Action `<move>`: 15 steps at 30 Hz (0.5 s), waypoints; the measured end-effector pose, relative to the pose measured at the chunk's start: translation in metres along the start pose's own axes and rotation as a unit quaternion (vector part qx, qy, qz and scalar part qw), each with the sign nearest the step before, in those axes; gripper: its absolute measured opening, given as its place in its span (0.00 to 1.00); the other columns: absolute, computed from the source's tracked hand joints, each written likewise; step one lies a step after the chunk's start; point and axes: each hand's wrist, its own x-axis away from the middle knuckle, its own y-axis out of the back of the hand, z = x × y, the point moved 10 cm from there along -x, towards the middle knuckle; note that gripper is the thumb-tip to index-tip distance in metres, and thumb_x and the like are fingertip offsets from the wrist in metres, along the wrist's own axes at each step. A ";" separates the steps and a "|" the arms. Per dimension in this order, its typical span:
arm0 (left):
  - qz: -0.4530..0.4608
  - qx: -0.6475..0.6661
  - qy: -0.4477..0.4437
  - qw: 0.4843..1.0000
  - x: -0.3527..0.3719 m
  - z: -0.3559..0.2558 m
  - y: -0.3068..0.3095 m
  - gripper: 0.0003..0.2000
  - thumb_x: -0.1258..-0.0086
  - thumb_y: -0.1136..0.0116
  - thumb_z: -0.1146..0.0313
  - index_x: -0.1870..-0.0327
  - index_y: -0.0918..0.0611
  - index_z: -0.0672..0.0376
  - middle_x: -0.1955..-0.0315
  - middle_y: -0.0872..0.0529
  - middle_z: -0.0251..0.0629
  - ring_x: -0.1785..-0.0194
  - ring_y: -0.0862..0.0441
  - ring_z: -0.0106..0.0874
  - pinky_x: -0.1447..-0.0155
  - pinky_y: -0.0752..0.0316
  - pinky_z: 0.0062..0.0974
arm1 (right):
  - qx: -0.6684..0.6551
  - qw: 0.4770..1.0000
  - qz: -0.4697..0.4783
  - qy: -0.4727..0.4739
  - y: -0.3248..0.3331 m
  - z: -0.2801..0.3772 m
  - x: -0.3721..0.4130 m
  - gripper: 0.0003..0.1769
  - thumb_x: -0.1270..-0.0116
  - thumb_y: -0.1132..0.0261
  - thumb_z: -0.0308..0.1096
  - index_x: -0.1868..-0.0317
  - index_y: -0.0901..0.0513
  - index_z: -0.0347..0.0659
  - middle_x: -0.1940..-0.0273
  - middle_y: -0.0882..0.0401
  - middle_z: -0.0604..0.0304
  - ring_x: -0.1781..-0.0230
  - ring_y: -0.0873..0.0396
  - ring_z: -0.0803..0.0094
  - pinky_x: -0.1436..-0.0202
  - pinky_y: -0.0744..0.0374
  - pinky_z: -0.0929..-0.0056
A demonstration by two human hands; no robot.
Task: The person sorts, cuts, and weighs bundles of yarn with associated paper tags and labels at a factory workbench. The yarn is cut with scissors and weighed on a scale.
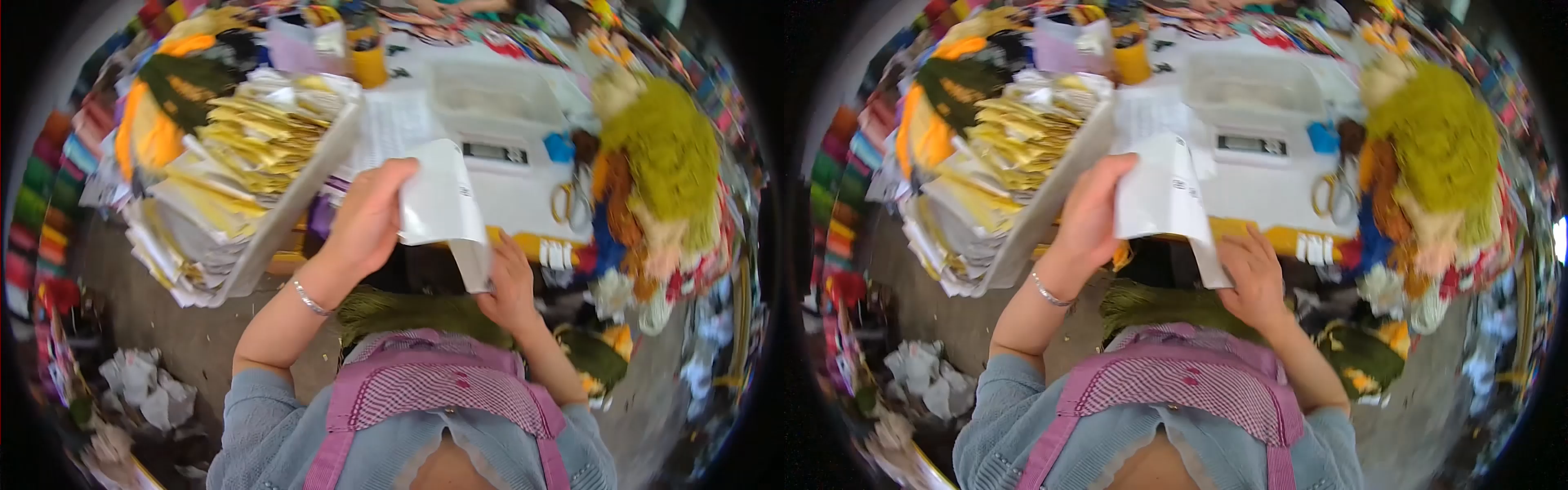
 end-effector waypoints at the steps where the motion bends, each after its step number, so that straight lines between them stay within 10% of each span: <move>1: 0.021 0.007 -0.017 1.000 0.003 -0.011 -0.009 0.17 0.27 0.47 0.60 0.53 0.21 0.68 0.58 0.15 0.39 0.59 0.19 0.25 0.53 0.25 0.24 | -0.030 0.999 -0.039 0.007 0.003 0.005 -0.010 0.25 0.56 0.29 0.25 0.53 0.19 0.37 0.51 0.18 0.50 0.47 0.22 0.49 0.38 0.27 0.52; 5: 0.199 -0.323 -0.173 0.909 0.032 -0.038 -0.036 0.29 0.27 0.46 0.52 0.33 0.31 0.64 0.39 0.22 0.42 0.38 0.23 0.34 0.34 0.31 0.32 | -0.358 0.909 -0.002 -0.213 -0.016 -0.011 -0.025 0.12 0.35 0.34 0.27 0.51 0.17 0.35 0.61 0.16 0.56 0.60 0.19 0.69 0.52 0.23 0.72; 6: 0.191 -0.482 -0.290 0.805 0.052 -0.050 -0.045 0.27 0.32 0.41 0.59 0.33 0.30 0.57 0.41 0.20 0.41 0.43 0.19 0.37 0.40 0.27 0.35 | -0.392 0.904 -0.016 -0.172 -0.006 0.004 -0.045 0.11 0.32 0.35 0.30 0.52 0.17 0.35 0.63 0.15 0.59 0.63 0.22 0.77 0.57 0.24 0.76; 9: 0.129 -0.591 -0.229 0.763 0.058 -0.044 -0.017 0.13 0.35 0.39 0.67 0.51 0.19 0.57 0.68 0.15 0.47 0.66 0.16 0.46 0.63 0.24 0.38 | -0.366 0.915 0.081 -0.149 -0.011 0.026 -0.073 0.12 0.32 0.34 0.31 0.52 0.18 0.34 0.63 0.15 0.57 0.63 0.21 0.76 0.59 0.23 0.75; 12: 0.093 -0.674 -0.195 0.707 0.063 -0.068 0.000 0.08 0.35 0.40 0.68 0.58 0.18 0.59 0.73 0.16 0.47 0.68 0.18 0.48 0.66 0.25 0.38 | -0.286 0.949 0.021 -0.133 -0.011 0.020 -0.092 0.23 0.42 0.26 0.35 0.49 0.21 0.34 0.58 0.19 0.54 0.57 0.22 0.68 0.53 0.24 0.70; 15: 0.090 -0.511 -0.189 0.834 0.055 -0.100 0.014 0.07 0.31 0.40 0.71 0.56 0.16 0.61 0.77 0.19 0.38 0.75 0.25 0.22 0.70 0.30 0.26 | -0.145 0.981 -0.122 -0.034 0.019 0.029 -0.118 0.45 0.55 0.19 0.37 0.38 0.32 0.35 0.42 0.31 0.46 0.39 0.31 0.55 0.37 0.32 0.63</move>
